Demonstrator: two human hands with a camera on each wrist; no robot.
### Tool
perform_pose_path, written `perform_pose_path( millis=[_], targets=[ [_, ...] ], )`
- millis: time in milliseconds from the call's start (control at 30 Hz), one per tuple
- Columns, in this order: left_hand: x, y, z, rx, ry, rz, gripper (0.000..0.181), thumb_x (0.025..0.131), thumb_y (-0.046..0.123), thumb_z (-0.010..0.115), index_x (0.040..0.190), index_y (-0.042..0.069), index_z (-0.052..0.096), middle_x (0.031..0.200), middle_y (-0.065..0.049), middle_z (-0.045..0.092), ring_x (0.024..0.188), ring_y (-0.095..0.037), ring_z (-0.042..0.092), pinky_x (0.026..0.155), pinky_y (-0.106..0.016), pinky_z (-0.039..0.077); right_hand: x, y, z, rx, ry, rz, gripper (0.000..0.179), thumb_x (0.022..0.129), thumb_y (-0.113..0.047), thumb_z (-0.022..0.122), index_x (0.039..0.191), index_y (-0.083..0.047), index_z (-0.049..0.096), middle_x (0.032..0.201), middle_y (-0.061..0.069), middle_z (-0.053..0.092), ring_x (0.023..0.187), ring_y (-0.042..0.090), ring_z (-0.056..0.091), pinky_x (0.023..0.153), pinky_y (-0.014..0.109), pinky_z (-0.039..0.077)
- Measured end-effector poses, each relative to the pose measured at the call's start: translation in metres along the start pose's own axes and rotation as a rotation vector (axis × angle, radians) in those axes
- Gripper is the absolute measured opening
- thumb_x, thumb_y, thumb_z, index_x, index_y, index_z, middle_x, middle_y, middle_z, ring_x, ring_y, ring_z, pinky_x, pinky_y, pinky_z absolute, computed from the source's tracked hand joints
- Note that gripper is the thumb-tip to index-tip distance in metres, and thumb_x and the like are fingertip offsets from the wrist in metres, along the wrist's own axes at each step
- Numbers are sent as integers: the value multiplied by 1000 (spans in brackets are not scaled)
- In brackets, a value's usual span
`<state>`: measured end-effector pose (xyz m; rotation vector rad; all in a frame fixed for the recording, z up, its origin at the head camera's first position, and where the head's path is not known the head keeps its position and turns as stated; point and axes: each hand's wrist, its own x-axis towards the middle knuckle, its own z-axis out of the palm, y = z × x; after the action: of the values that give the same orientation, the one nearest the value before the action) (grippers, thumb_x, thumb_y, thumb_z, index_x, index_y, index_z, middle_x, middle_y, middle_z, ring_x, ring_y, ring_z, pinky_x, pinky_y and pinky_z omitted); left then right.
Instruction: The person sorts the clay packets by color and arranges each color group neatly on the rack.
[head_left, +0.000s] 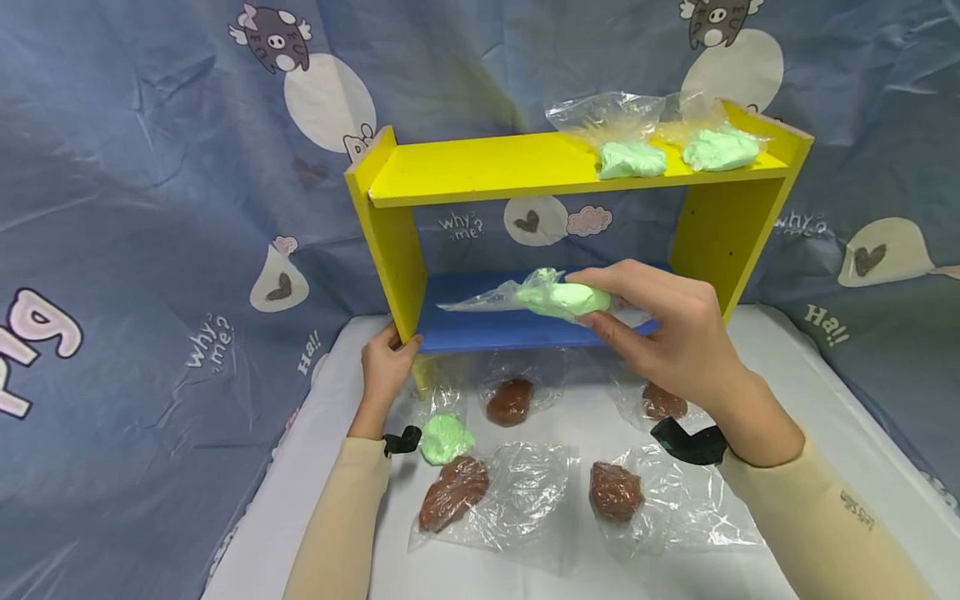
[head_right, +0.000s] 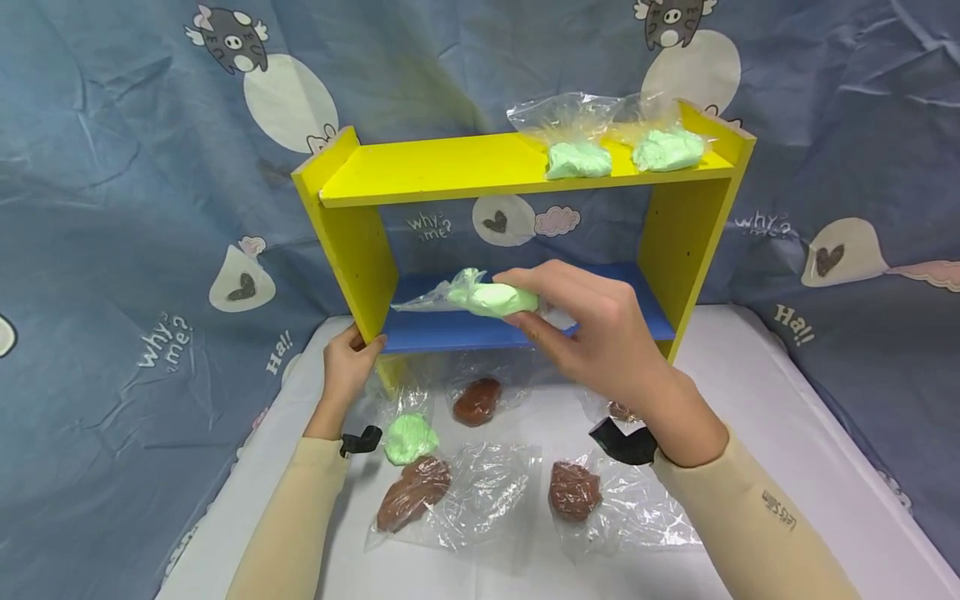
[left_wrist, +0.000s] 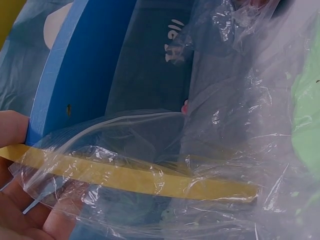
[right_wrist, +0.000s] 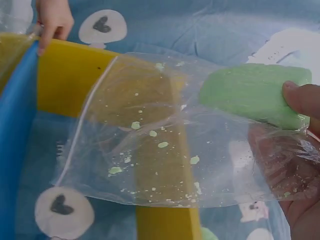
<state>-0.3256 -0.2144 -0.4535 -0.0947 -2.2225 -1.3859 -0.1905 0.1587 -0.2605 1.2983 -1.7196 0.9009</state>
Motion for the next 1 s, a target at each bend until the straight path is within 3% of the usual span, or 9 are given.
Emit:
perform_pose_path(
  millis=[267,400,533,767,1000],
  targets=[
    [1,-2,1,6,3,-3,41,91,17,76,130,8,69,119,-16,70,110,-28,68,89,-43,57,30,5,-7,63,95,-18,26,86,-5,80,109,6,74,101,12,74,91,17,70,80,24,54],
    [0,-4,2,3,-7,-5,41,91,17,76,130,8,68,120,-16,70,110,-28,68,89,-43,57,40,1,-10,115,207,5,26,87,-12,80,102,9,74,98,17,74,92,18,70,81,24,54],
    [0,-4,2,3,-11,-4,41,91,17,76,130,8,68,121,-16,70,111,-28,67,89,-43,57,47,0,-13,132,346,39,25,81,-3,84,97,12,73,97,19,74,93,22,70,85,28,54],
    [1,-2,1,-1,-13,-2,43,91,18,76,132,8,67,122,-16,69,112,-27,67,90,-42,56,60,3,-19,73,590,48,22,76,4,85,92,13,73,93,22,73,92,31,70,84,31,56],
    [-1,-1,-1,-1,-7,-4,43,91,17,76,131,7,68,121,-16,70,111,-29,67,90,-44,56,76,12,-15,-41,695,-31,14,80,0,81,92,6,77,93,18,75,91,35,71,85,38,57]
  ],
)
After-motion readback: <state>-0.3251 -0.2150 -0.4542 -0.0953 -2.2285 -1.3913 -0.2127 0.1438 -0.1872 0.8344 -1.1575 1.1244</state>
